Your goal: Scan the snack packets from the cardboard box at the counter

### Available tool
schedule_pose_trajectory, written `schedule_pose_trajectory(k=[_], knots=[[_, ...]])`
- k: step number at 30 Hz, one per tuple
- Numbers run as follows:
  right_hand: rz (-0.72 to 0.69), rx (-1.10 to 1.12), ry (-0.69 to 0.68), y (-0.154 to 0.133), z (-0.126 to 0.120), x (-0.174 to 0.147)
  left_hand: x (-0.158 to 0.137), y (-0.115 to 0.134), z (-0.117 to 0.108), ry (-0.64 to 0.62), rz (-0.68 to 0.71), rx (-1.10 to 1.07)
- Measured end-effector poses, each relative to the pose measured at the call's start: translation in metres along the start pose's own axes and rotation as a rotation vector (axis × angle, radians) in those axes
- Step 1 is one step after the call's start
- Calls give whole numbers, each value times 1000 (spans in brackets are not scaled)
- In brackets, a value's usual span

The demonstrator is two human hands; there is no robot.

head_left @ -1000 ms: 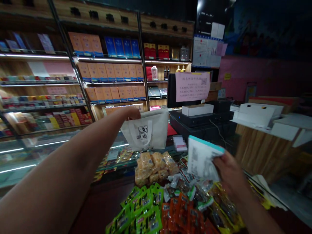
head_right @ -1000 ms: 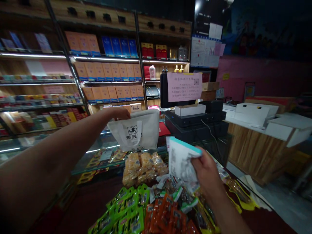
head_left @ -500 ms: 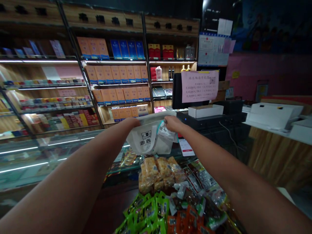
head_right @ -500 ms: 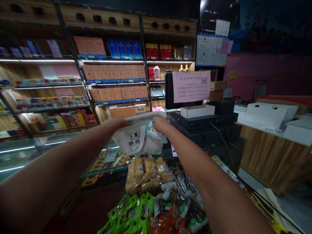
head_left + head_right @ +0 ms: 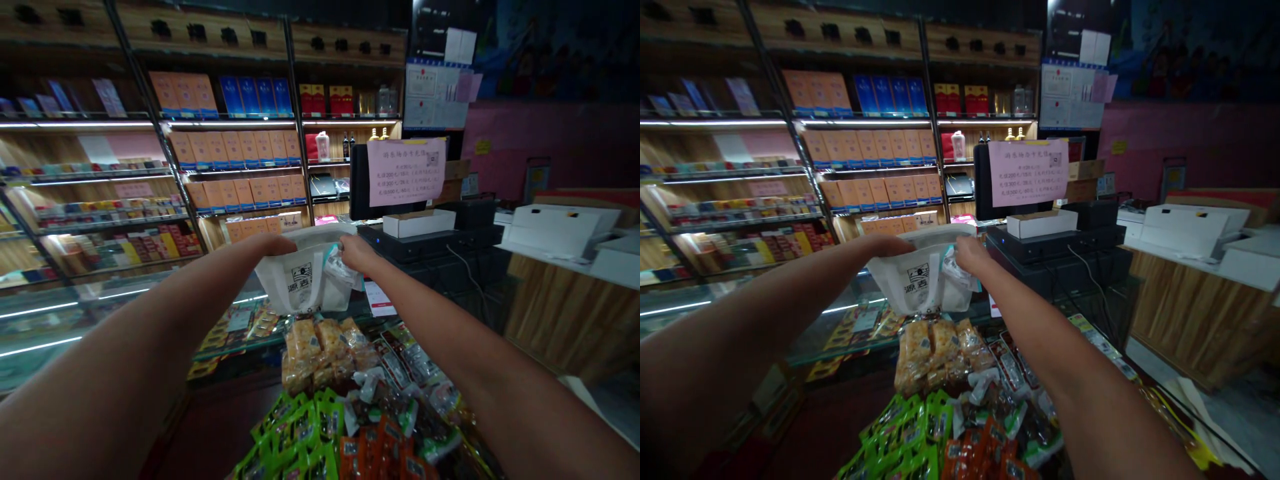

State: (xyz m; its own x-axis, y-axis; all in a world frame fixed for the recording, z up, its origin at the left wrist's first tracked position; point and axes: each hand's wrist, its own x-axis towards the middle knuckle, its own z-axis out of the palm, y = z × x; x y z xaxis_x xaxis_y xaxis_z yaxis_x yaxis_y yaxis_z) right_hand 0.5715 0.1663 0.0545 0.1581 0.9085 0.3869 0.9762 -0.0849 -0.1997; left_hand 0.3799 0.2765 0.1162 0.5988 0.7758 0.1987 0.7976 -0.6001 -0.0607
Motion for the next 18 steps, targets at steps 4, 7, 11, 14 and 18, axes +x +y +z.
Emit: schedule_pose_trajectory(k=[4,7,11,14,18], knots=[[39,-2,4,0,1,-5,-5,10,-37,-28,-5,37],[68,-2,2,-1,1,-6,-26,5,-80,182,-26,69],[129,-7,6,0,-1,-3,-71,-10,-133,483,-127,108],[172,-4,7,-3,-1,0,-101,-23,-147,577,-194,142],[189,20,8,-16,0,3,-120,-38,-109,343,-193,162]])
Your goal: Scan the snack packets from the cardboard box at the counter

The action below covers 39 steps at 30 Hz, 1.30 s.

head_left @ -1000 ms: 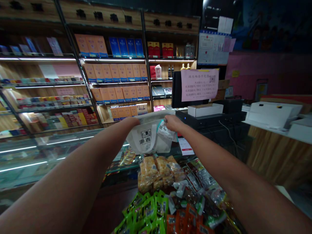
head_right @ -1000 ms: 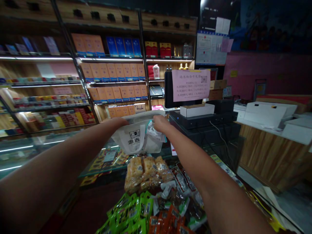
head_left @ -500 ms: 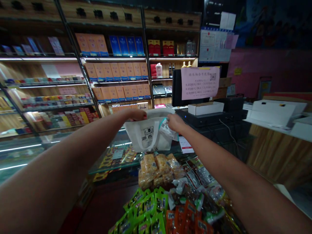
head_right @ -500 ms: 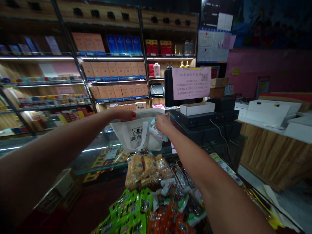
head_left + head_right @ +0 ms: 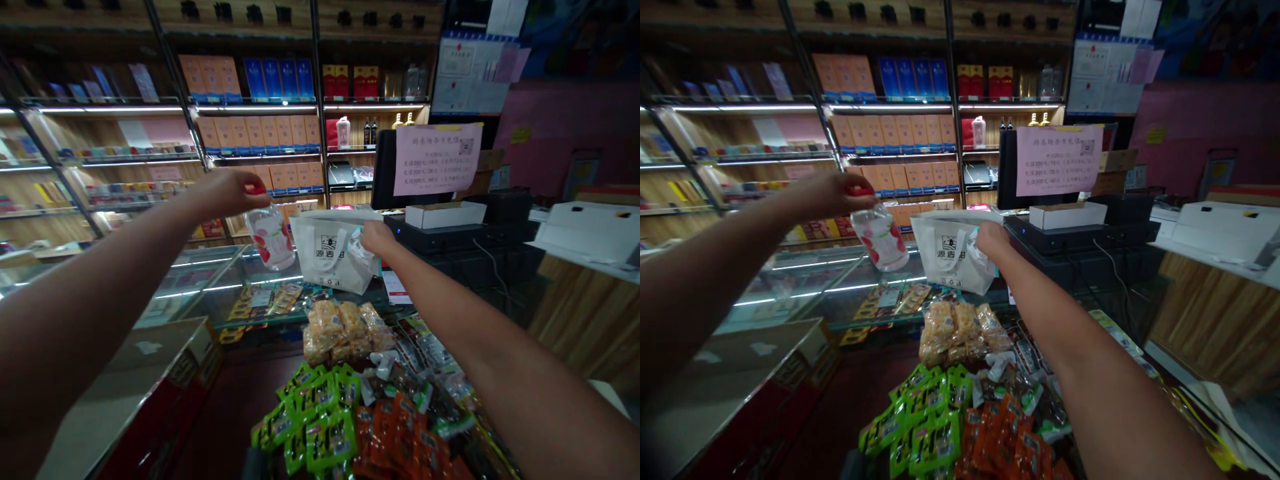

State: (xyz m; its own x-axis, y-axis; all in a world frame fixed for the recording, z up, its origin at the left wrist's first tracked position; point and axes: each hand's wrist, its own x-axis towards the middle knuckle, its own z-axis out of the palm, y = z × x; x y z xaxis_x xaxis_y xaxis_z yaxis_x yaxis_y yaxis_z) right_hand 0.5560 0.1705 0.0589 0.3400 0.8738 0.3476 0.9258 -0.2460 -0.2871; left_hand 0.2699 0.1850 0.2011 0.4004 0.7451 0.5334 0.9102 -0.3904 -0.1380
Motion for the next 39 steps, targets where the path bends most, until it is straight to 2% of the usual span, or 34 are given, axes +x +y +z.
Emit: schedule_pose_trajectory(k=[3,6,9,14,20,23,25,26,28,29,30,33,34,36,39], knots=[[-20,26,9,-14,0,-5,-26,1,55,-144,48,17],[-47,53,32,-20,-4,-13,-50,6,106,-227,47,17],[-55,78,73,-16,-13,-27,-60,6,138,-244,9,5],[-85,154,133,5,-27,-71,-52,3,155,-225,-25,-16],[-105,297,160,37,-33,-154,-38,2,166,-260,-16,-74],[-76,352,188,53,-30,-196,-37,3,160,-286,-18,-96],[-32,472,227,63,-24,-223,-46,11,148,-188,-71,-116],[-8,554,223,66,-20,-236,-56,19,141,-97,-100,-160],[63,806,209,69,-12,-263,-92,43,126,55,-121,-380],[98,974,163,68,-8,-275,-117,59,121,48,-94,-569],[156,1125,134,65,-4,-287,-147,76,117,-67,-60,-808],[308,1449,35,52,3,-321,-250,132,111,-527,16,-1488],[340,1520,10,47,4,-331,-283,149,110,-611,-16,-1672],[401,1619,-31,38,6,-352,-335,174,107,-763,-154,-1884],[501,1738,-115,29,11,-384,-375,190,104,-800,-482,-1925]])
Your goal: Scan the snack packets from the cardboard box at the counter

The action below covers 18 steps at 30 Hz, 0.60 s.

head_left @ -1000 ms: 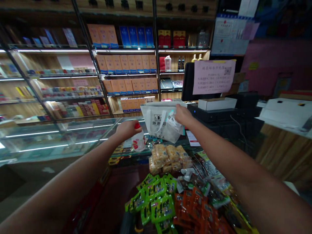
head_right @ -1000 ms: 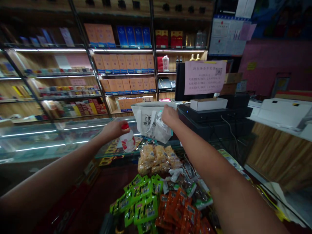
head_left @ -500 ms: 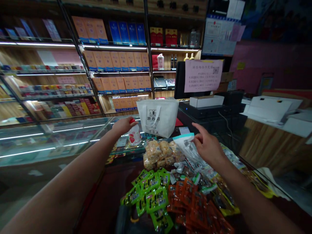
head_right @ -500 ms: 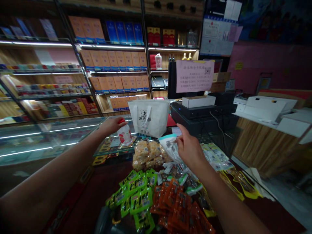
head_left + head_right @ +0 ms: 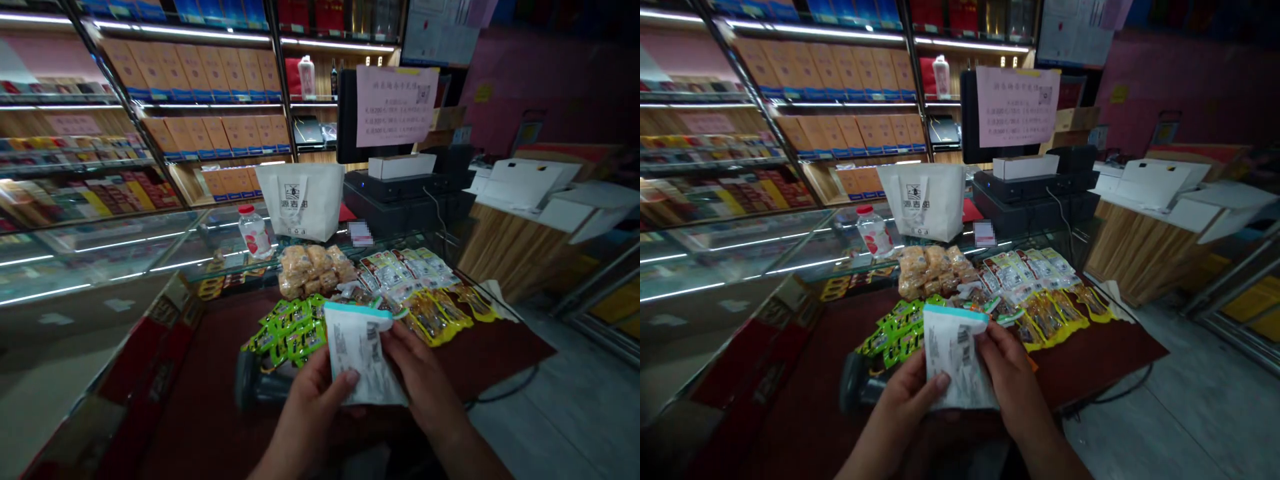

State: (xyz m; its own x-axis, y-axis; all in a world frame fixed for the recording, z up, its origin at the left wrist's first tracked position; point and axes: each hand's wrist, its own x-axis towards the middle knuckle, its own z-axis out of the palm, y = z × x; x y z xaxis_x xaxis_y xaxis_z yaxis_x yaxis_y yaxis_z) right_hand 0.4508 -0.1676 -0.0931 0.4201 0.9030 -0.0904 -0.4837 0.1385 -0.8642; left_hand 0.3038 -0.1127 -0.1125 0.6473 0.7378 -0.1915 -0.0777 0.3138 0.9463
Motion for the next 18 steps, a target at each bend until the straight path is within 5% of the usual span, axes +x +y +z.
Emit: schedule_pose_trajectory(k=[4,8,10,13,16,18], knots=[[5,95,-91,23,-12,-34,-14,-16,-2,147,50,89],[-94,-156,61,32,-32,-61,-31,-37,0,111,144,73],[-365,-358,48,30,-45,-71,-40,-45,6,25,26,-144],[-770,-692,-199,28,-64,-86,-53,-47,16,-178,-298,-432],[-836,-935,-416,31,-79,-103,-61,-40,23,-183,-363,-502],[-777,-984,-406,33,-85,-114,-64,-38,25,-93,-322,-477]])
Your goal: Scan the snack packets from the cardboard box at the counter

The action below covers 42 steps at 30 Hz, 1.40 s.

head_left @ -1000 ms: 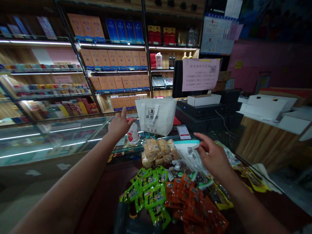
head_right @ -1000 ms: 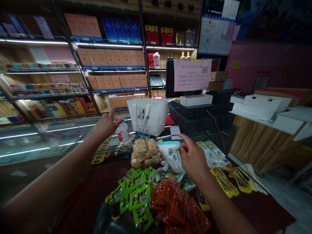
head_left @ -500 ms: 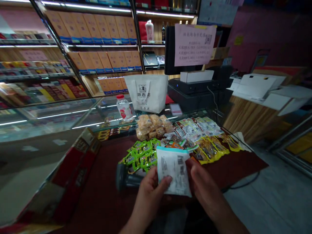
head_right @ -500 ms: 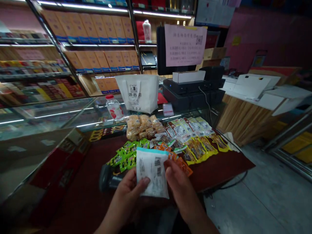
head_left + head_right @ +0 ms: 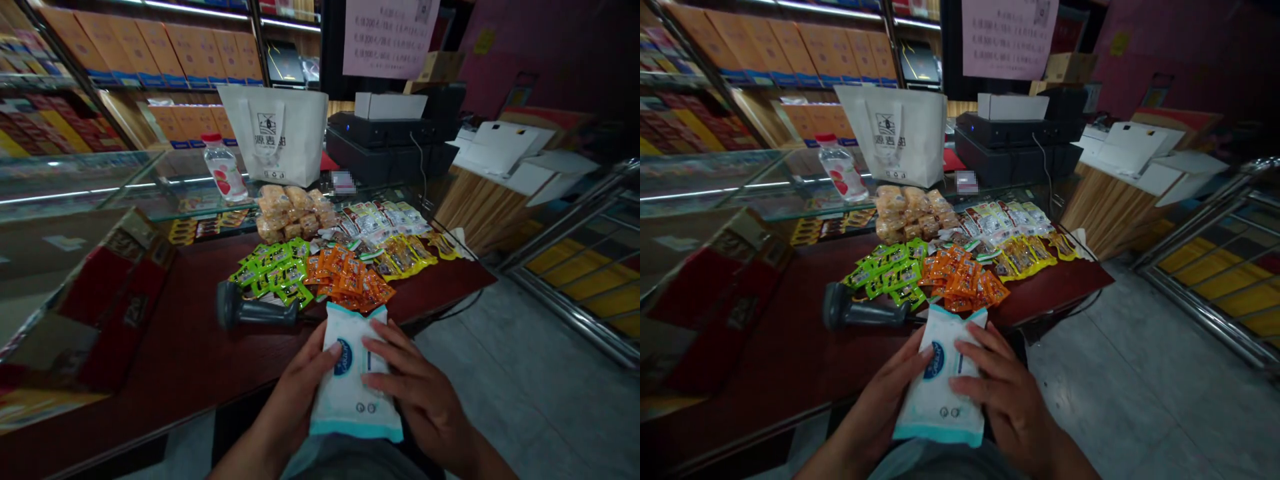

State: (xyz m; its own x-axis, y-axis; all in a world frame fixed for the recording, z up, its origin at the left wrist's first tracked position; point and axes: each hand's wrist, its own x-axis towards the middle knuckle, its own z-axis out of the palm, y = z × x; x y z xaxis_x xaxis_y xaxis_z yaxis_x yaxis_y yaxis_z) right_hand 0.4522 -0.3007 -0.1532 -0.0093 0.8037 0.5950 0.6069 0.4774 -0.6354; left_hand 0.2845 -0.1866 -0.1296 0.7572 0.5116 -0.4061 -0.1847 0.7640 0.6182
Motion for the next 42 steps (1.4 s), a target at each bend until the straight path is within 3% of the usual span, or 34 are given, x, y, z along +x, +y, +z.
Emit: schedule_pose_trajectory(k=[4,12,20,23,25,27,31,35,42], knots=[[192,-89,127,-8,0,-7,-1,-7,-5,99,74,54],[188,-287,150,-9,26,17,-1,-13,-17,22,183,321],[-36,-325,91,-15,39,20,10,-8,-13,249,418,660],[-177,-269,-45,-22,37,13,22,3,-16,371,527,587],[-187,-219,-152,-25,35,7,27,12,-18,412,565,488],[-93,-183,-184,-26,33,2,28,18,-16,400,576,438],[113,-135,-29,-22,37,1,26,13,-8,386,580,435],[180,-408,135,-16,46,15,25,1,-3,346,539,448],[330,-534,103,-9,48,23,21,-8,-2,357,534,430]])
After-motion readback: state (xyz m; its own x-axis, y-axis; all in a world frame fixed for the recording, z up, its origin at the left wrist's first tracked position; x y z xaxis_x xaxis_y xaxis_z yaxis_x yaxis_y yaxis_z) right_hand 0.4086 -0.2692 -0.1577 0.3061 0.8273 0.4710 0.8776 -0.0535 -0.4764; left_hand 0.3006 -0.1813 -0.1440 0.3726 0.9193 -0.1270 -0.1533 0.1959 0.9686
